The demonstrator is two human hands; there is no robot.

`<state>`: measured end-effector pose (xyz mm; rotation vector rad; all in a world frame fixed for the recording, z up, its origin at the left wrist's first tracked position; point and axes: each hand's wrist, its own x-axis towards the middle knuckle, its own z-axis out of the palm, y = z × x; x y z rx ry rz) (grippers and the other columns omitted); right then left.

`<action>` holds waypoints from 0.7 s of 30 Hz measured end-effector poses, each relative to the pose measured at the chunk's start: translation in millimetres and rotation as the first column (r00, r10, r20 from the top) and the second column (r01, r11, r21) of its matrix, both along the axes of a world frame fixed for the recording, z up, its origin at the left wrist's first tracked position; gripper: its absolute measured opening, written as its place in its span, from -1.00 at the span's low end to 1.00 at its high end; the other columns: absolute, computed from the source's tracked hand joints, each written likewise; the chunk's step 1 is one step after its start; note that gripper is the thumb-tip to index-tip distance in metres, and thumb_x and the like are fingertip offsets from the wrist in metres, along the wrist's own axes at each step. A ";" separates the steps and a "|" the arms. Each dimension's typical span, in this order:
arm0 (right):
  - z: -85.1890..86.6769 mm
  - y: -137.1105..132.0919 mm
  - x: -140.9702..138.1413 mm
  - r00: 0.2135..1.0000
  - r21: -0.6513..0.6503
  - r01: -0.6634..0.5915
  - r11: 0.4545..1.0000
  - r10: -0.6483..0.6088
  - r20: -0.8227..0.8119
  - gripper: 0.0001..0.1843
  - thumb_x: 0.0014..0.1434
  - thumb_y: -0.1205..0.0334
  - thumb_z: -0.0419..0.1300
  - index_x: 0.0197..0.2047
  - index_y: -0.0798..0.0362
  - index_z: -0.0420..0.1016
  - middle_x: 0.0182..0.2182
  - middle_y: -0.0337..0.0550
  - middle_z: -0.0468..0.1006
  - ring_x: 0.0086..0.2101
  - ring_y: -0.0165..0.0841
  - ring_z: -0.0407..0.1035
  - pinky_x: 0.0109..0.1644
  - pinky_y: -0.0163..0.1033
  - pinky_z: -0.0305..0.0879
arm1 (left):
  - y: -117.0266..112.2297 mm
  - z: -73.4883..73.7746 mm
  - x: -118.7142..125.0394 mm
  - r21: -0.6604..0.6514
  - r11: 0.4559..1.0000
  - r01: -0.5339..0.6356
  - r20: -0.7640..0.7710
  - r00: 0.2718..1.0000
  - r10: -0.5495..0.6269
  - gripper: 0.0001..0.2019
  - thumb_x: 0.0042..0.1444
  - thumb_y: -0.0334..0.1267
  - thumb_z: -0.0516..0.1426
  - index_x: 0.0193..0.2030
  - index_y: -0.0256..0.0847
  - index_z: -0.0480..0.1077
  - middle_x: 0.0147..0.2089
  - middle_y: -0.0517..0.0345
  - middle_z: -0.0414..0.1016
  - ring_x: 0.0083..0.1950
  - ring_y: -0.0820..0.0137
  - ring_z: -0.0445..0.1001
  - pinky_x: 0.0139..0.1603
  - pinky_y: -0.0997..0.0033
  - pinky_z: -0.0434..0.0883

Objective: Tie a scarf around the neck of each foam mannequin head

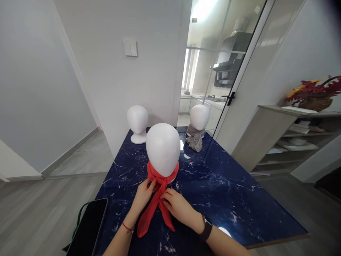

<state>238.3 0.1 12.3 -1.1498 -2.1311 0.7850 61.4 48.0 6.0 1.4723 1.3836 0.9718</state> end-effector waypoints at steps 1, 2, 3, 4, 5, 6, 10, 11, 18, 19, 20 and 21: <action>3.3 2.5 7.9 1.000 -0.011 -0.029 1.000 0.029 0.004 -0.76 0.17 0.34 0.04 -0.23 -0.02 0.52 -0.21 -0.10 0.51 -0.22 -0.28 0.38 -0.11 -0.23 0.25 | 0.4 -0.1 -2.4 -0.003 1.000 -0.021 -0.027 0.999 0.021 -0.58 0.06 0.12 0.00 -0.43 -0.24 0.38 -0.42 0.04 0.50 -0.35 0.26 0.47 -0.30 0.32 0.37; 7.1 6.4 18.1 1.000 -0.030 -0.030 0.999 0.030 0.007 -0.78 0.16 0.33 0.06 -0.27 -0.02 0.54 -0.26 -0.12 0.53 -0.27 -0.29 0.39 -0.15 -0.24 0.25 | 1.0 0.3 -5.8 0.006 0.998 -0.060 -0.060 0.996 0.061 -0.57 0.07 0.12 -0.02 -0.45 -0.24 0.37 -0.45 0.05 0.48 -0.37 0.26 0.46 -0.32 0.32 0.37; 10.7 12.0 30.3 1.000 -0.056 -0.006 0.998 0.007 0.010 -0.78 0.15 0.32 0.06 -0.31 -0.02 0.55 -0.33 -0.14 0.54 -0.33 -0.31 0.39 -0.20 -0.25 0.25 | 1.9 0.9 -9.7 0.026 0.993 -0.112 -0.089 0.990 0.113 -0.58 0.08 0.11 -0.03 -0.46 -0.23 0.37 -0.46 0.07 0.46 -0.37 0.26 0.45 -0.32 0.31 0.37; 13.4 19.3 43.5 0.999 -0.079 0.043 0.996 -0.042 0.013 -0.78 0.14 0.32 0.06 -0.36 0.00 0.55 -0.39 -0.16 0.55 -0.39 -0.33 0.39 -0.24 -0.26 0.24 | 3.2 1.6 -13.6 0.054 0.985 -0.166 -0.100 0.980 0.171 -0.60 0.08 0.08 -0.03 -0.44 -0.22 0.36 -0.45 0.08 0.45 -0.36 0.26 0.44 -0.32 0.31 0.37; 14.7 28.3 57.0 0.993 -0.091 0.116 0.989 -0.115 0.017 -0.78 0.12 0.33 0.06 -0.37 0.01 0.55 -0.44 -0.17 0.55 -0.43 -0.34 0.38 -0.27 -0.26 0.24 | 4.8 2.2 -17.0 0.086 0.972 -0.220 -0.089 0.970 0.228 -0.65 0.08 0.04 -0.02 -0.40 -0.21 0.36 -0.41 0.08 0.45 -0.33 0.26 0.44 -0.29 0.31 0.37; 14.1 38.6 69.8 0.980 -0.093 0.199 0.976 -0.198 0.020 -0.79 0.09 0.35 0.08 -0.36 0.03 0.55 -0.45 -0.17 0.55 -0.43 -0.34 0.38 -0.27 -0.25 0.24 | 6.9 2.9 -19.5 0.111 0.956 -0.273 -0.062 0.958 0.281 -0.70 0.07 -0.02 -0.01 -0.35 -0.21 0.36 -0.35 0.08 0.45 -0.28 0.26 0.44 -0.25 0.30 0.38; -3.2 81.8 99.4 0.918 -0.031 0.395 0.918 -0.394 0.041 -0.58 -0.03 0.47 0.11 -0.07 0.10 0.48 -0.24 -0.06 0.54 -0.34 -0.34 0.39 -0.15 -0.20 0.30 | 21.4 8.4 -16.5 0.100 0.909 -0.404 0.031 0.915 0.403 -0.68 -0.02 -0.26 0.00 -0.09 -0.23 0.31 -0.03 -0.03 0.40 0.00 0.25 0.39 0.03 0.24 0.33; -9.3 90.1 99.8 0.910 0.005 0.412 0.911 -0.411 0.055 -0.56 -0.02 0.47 0.09 -0.02 0.12 0.46 -0.18 -0.02 0.51 -0.30 -0.34 0.39 -0.10 -0.18 0.31 | 26.4 10.4 -13.0 0.071 0.908 -0.413 0.041 0.911 0.411 -0.63 -0.04 -0.30 -0.01 -0.04 -0.24 0.29 0.03 -0.07 0.37 0.06 0.24 0.36 0.07 0.24 0.31; -34.8 98.3 63.0 0.860 0.229 0.451 0.863 -0.488 0.146 -0.66 0.26 0.23 -0.06 -0.05 0.13 0.47 -0.07 0.09 0.43 -0.06 -0.17 0.26 0.08 -0.04 0.21 | 53.4 1.5 8.9 0.075 0.895 -0.439 -0.024 0.897 0.442 -0.61 0.07 -0.25 -0.10 0.02 -0.27 0.31 0.08 -0.14 0.36 0.16 0.18 0.28 0.15 0.16 0.24; -35.4 95.8 58.1 0.864 0.234 0.440 0.867 -0.479 0.153 -0.66 0.26 0.24 -0.07 -0.06 0.11 0.48 -0.06 0.07 0.42 -0.07 -0.17 0.26 0.07 -0.06 0.21 | 53.6 -3.0 10.5 0.114 0.908 -0.403 -0.026 0.912 0.408 -0.61 0.09 -0.23 -0.11 0.00 -0.28 0.32 0.06 -0.13 0.38 0.15 0.19 0.30 0.16 0.16 0.23; -35.3 93.6 54.3 0.869 0.233 0.431 0.872 -0.471 0.152 -0.66 0.26 0.25 -0.07 -0.08 0.09 0.48 -0.05 0.05 0.42 -0.08 -0.17 0.25 0.06 -0.07 0.21 | 52.8 -7.2 12.0 0.152 0.919 -0.363 -0.023 0.928 0.371 -0.61 0.11 -0.21 -0.12 0.00 -0.28 0.33 0.05 -0.13 0.39 0.13 0.19 0.31 0.17 0.15 0.23; -34.8 91.9 51.5 0.874 0.224 0.430 0.875 -0.465 0.140 -0.67 0.26 0.26 -0.07 -0.09 0.08 0.49 -0.05 0.04 0.42 -0.08 -0.18 0.25 0.06 -0.07 0.20 | 51.3 -10.4 13.5 0.186 0.925 -0.330 -0.020 0.940 0.340 -0.60 0.13 -0.19 -0.13 0.01 -0.28 0.34 0.05 -0.12 0.40 0.12 0.19 0.32 0.18 0.15 0.22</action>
